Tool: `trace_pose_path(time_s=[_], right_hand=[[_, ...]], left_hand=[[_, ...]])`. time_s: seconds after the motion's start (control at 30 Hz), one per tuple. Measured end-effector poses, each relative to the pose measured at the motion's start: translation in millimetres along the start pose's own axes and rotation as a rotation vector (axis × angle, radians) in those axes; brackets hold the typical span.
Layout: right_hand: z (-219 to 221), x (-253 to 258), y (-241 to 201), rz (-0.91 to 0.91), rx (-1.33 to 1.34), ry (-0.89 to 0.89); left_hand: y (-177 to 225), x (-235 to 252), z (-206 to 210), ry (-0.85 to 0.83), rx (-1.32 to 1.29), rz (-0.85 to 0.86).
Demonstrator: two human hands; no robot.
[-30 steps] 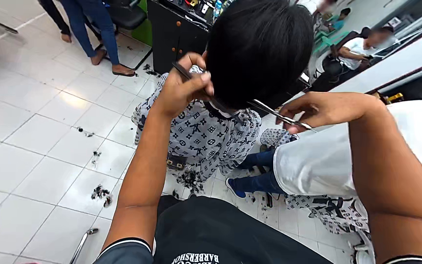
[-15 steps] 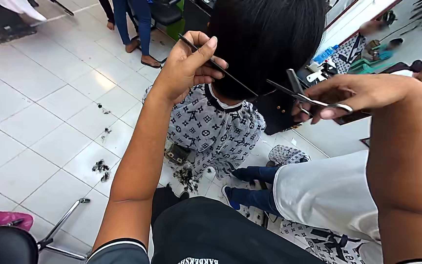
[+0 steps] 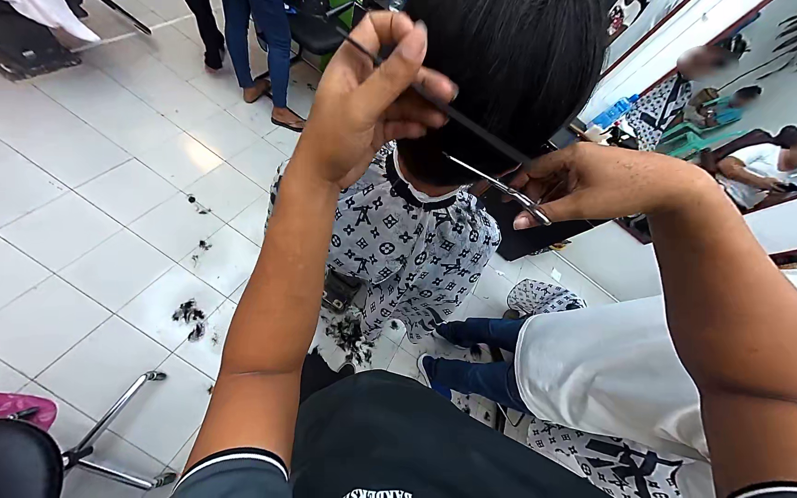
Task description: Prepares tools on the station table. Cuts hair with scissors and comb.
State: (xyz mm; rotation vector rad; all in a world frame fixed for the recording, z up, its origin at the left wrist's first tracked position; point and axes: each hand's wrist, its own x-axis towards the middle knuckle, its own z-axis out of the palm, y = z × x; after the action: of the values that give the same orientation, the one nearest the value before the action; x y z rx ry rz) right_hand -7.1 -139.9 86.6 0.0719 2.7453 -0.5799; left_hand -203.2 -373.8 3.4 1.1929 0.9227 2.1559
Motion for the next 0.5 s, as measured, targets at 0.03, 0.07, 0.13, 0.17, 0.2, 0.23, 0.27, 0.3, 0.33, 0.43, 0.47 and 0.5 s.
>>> trace_pose_path(time_s=[0.03, 0.07, 0.13, 0.17, 0.2, 0.23, 0.27, 0.3, 0.33, 0.43, 0.47, 0.5], right_hand=[[3.6, -0.9, 0.1, 0.001, -0.027, 0.018], [6.5, -2.4, 1.0, -0.007, -0.054, 0.041], [4.5, -11.1, 5.1, -0.014, -0.077, 0.018], [-0.3, -19.3, 8.9, -0.008, -0.05, -0.017], [-6.6, -29.0, 15.2, 0.003, -0.002, -0.055], [-13.5, -39.4, 22.4, 0.025, 0.068, -0.089], [-21.3, -48.3, 29.0, 0.061, 0.144, -0.115], [-28.6, -54.2, 34.6, 0.095, 0.208, -0.135], [-34.6, -56.0, 39.5, 0.109, 0.238, -0.155], [-39.2, -41.4, 47.2, 0.018, 0.234, -0.192], [-37.5, -33.2, 45.9, -0.022, 0.241, -0.193], [-34.9, -25.4, 41.9, -0.052, 0.245, -0.178]], left_hand=[[0.0, 4.0, 9.3, 0.051, -0.035, 0.025], [-3.3, 6.5, 14.9, 0.091, -0.033, 0.037], [-18.1, 4.9, 14.9, 0.14, 0.08, 0.026], [-27.5, -0.1, 10.1, 0.138, 0.147, 0.006], [-36.5, -7.2, 3.4, 0.126, 0.207, -0.014], [-44.3, -15.7, -4.5, 0.107, 0.251, -0.035], [-50.4, -23.8, -12.5, 0.083, 0.285, -0.054], [-54.5, -30.2, -19.6, 0.057, 0.302, -0.072], [-55.9, -34.6, -24.1, 0.035, 0.292, -0.091], [-43.4, -32.1, -19.3, 0.022, 0.156, -0.077], [-35.6, -27.2, -12.3, 0.035, 0.09, -0.042], [-26.8, -20.9, -4.1, 0.051, 0.026, -0.001]])
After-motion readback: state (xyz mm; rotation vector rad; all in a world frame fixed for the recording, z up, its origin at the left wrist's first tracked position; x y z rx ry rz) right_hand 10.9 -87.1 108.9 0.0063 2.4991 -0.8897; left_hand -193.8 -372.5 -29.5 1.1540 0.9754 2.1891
